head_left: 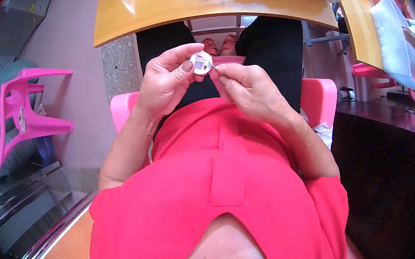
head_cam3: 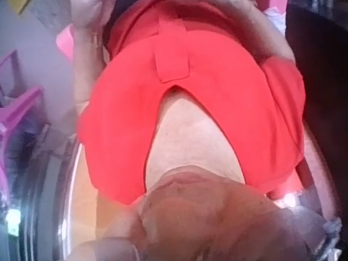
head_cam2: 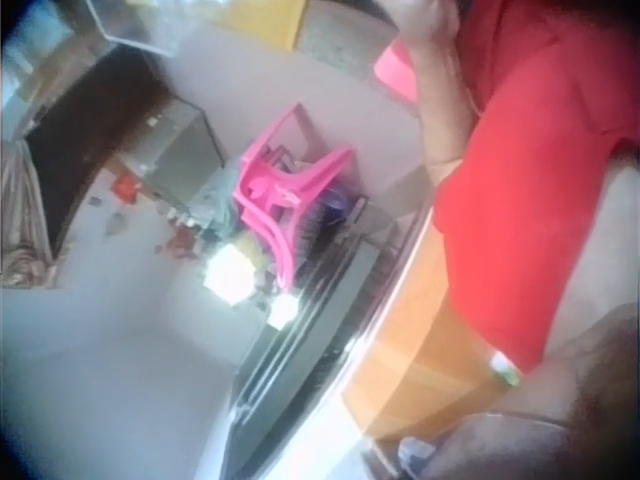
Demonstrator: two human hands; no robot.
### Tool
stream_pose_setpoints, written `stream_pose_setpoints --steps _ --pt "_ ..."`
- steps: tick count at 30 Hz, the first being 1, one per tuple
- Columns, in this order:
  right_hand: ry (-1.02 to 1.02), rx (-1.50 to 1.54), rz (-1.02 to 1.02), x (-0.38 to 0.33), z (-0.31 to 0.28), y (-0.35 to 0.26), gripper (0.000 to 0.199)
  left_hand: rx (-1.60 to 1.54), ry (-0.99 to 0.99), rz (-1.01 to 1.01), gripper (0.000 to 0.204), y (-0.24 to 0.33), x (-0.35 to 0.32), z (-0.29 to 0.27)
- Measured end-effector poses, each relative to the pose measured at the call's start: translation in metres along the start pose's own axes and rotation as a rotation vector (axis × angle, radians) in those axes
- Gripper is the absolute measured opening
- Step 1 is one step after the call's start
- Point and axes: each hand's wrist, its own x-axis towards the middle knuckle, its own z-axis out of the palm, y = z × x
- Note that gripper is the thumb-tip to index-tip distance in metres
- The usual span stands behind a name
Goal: The person assembles small plastic battery components by inserting and adjusting white parts using a thin metal tool.
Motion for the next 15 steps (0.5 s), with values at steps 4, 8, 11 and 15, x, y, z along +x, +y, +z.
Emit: stream_pose_setpoints --steps 4,8,11,15 --pt "0.005 0.022 0.004 0.0011 0.0034 -0.0002 0.021 0.021 -0.003 0.015 0.035 -0.0016 -0.0006 -0.0013" --pt "-0.021 0.079 0.041 0.0012 0.0045 0.0035 0.017 0.034 -0.008 0.009 0.036 -0.0037 -0.0001 -0.0010" --pt "-0.005 0.062 0.007 0.0002 0.0063 0.0058 0.017 0.057 -0.021 0.011 0.037 -0.0040 -0.0003 -0.0005" --pt "0.019 -0.025 -0.138 -0.0018 0.0063 0.0055 0.016 0.085 -0.054 0.009 0.036 -0.0038 -0.0001 -0.0016"
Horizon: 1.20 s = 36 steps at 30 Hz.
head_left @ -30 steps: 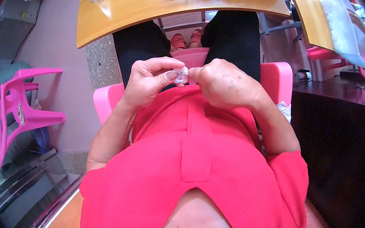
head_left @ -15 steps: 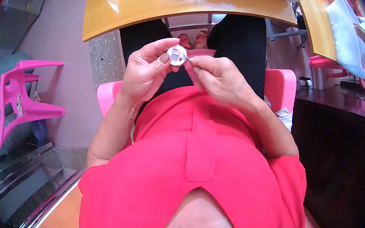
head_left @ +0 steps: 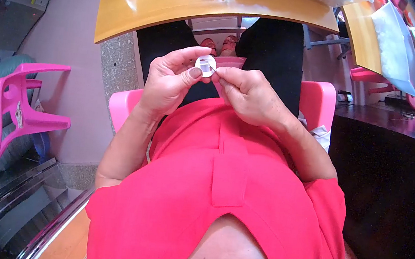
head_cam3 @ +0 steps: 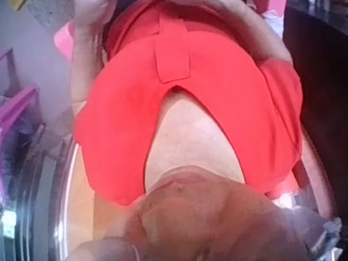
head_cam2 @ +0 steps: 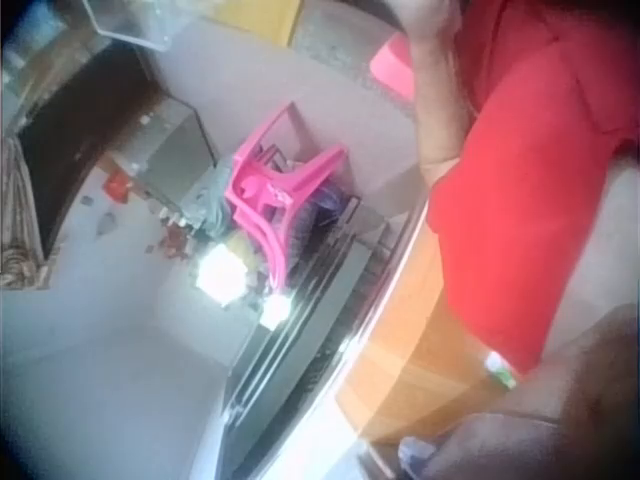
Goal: The person assembles small plastic battery components by inserting and adjusting white parts using a thin metal tool.
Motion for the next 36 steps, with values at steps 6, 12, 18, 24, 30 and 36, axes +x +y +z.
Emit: stream_pose_setpoints --steps 6,12,18,24,30,36 --pt "-0.017 -0.423 -0.079 -0.004 -0.006 -0.002 0.012 0.111 -0.006 -0.001 0.031 -0.001 -0.001 0.001" --pt "-0.012 -0.833 -0.179 -0.007 0.004 -0.004 0.014 0.077 0.045 -0.008 0.032 -0.004 -0.003 0.003" --pt "0.037 -1.331 -0.222 -0.017 0.024 -0.003 0.019 0.189 0.136 -0.050 0.028 -0.013 -0.003 0.005" --pt "-0.034 -1.205 -0.245 -0.016 0.013 -0.004 0.013 0.221 0.108 -0.111 0.028 -0.011 -0.001 0.005" --pt "0.000 -1.013 -0.128 -0.017 0.000 -0.024 0.022 0.051 0.030 -0.094 0.024 0.002 0.001 0.002" --pt "0.003 -1.040 -0.137 -0.016 0.004 -0.022 0.019 0.079 0.021 -0.096 0.024 0.002 0.001 0.004"
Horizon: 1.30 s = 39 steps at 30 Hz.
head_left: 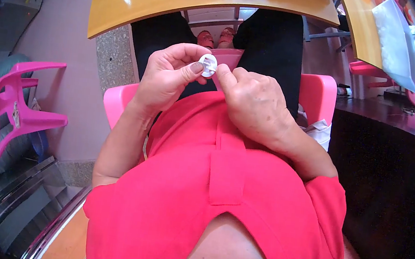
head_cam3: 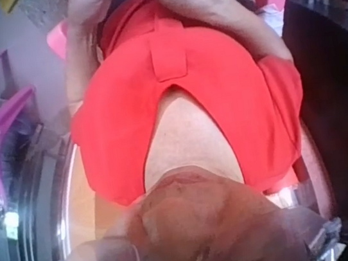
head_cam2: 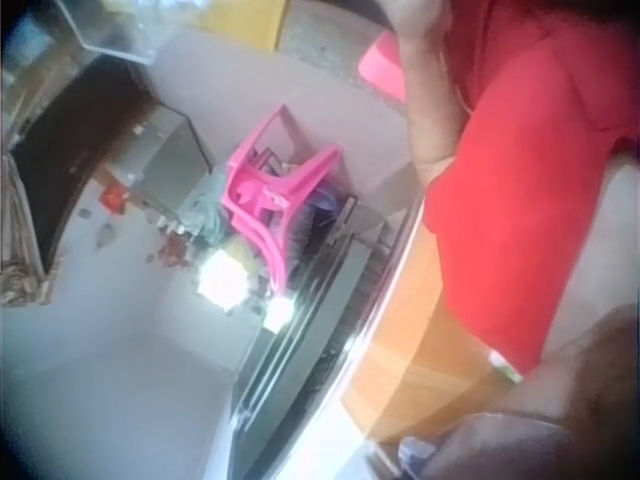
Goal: The person assembles small plastic battery components by inserting and adjusting white parts using a thin metal tool.
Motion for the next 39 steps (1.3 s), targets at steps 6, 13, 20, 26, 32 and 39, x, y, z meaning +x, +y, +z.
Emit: stream_pose_setpoints --steps 6,13,20,26,32,39 --pt "0.062 -0.064 -0.049 0.001 0.003 -0.002 0.011 -0.008 0.023 -0.006 0.022 -0.002 -0.001 0.002" --pt "-0.012 -0.262 -0.043 -0.002 0.017 -0.008 0.012 0.242 0.170 -0.018 0.016 -0.014 -0.003 0.010" --pt "-0.219 -0.280 -0.115 -0.005 0.011 -0.006 0.018 0.643 0.103 0.007 0.012 -0.033 0.002 0.017" --pt "-0.151 -0.231 -0.041 -0.004 0.008 0.003 0.017 0.394 0.089 -0.071 0.015 -0.022 0.009 0.011" --pt "-0.063 -0.014 -0.002 -0.004 -0.024 0.009 0.026 -0.066 0.013 0.027 0.026 0.003 0.003 -0.010" --pt "0.054 0.001 -0.075 -0.003 -0.022 -0.001 0.020 -0.105 -0.064 0.048 0.029 0.004 -0.002 -0.005"
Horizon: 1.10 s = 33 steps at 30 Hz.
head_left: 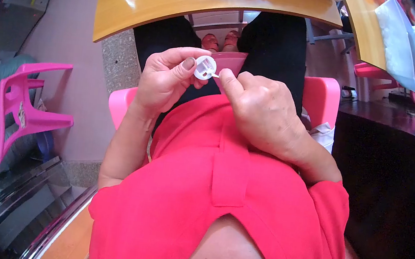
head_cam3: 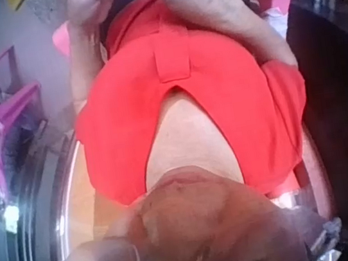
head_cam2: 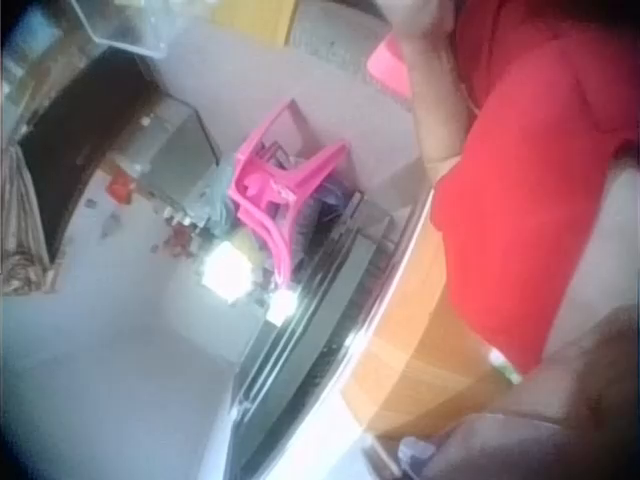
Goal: The person assembles small plastic battery components by inserting and adjusting white parts using a thin metal tool.
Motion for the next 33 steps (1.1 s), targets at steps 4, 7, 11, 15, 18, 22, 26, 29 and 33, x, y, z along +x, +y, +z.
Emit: stream_pose_setpoints --steps 4,7,11,15,18,22,26,29,33 --pt "0.023 -0.031 -0.013 0.001 0.002 0.000 0.014 0.023 0.011 -0.004 0.027 0.001 -0.001 0.003" --pt "0.012 -0.035 -0.016 0.001 0.001 -0.001 0.016 0.092 0.014 0.016 0.026 0.000 -0.001 0.005" --pt "-0.023 -0.070 0.011 -0.002 0.006 -0.003 0.030 0.156 0.022 0.009 0.023 -0.002 -0.001 0.006" --pt "-0.053 -0.151 0.000 -0.002 0.009 -0.003 0.029 0.206 0.051 -0.008 0.021 -0.002 -0.001 0.009" --pt "-0.066 -0.175 0.001 -0.003 0.012 -0.003 0.029 0.235 0.053 -0.011 0.020 -0.004 -0.001 0.009" --pt "-0.079 -0.209 -0.012 -0.003 0.014 -0.004 0.027 0.324 0.075 -0.014 0.019 -0.004 -0.002 0.010" --pt "-0.082 -0.248 -0.009 -0.002 0.020 -0.006 0.024 0.366 0.105 -0.041 0.019 -0.007 -0.003 0.013" --pt "-0.029 -0.256 0.009 -0.003 0.027 -0.006 0.019 0.405 0.155 -0.086 0.018 -0.010 -0.003 0.014" --pt "-0.051 -0.295 -0.008 -0.004 0.031 -0.006 0.017 0.447 0.177 -0.097 0.017 -0.013 -0.003 0.016"
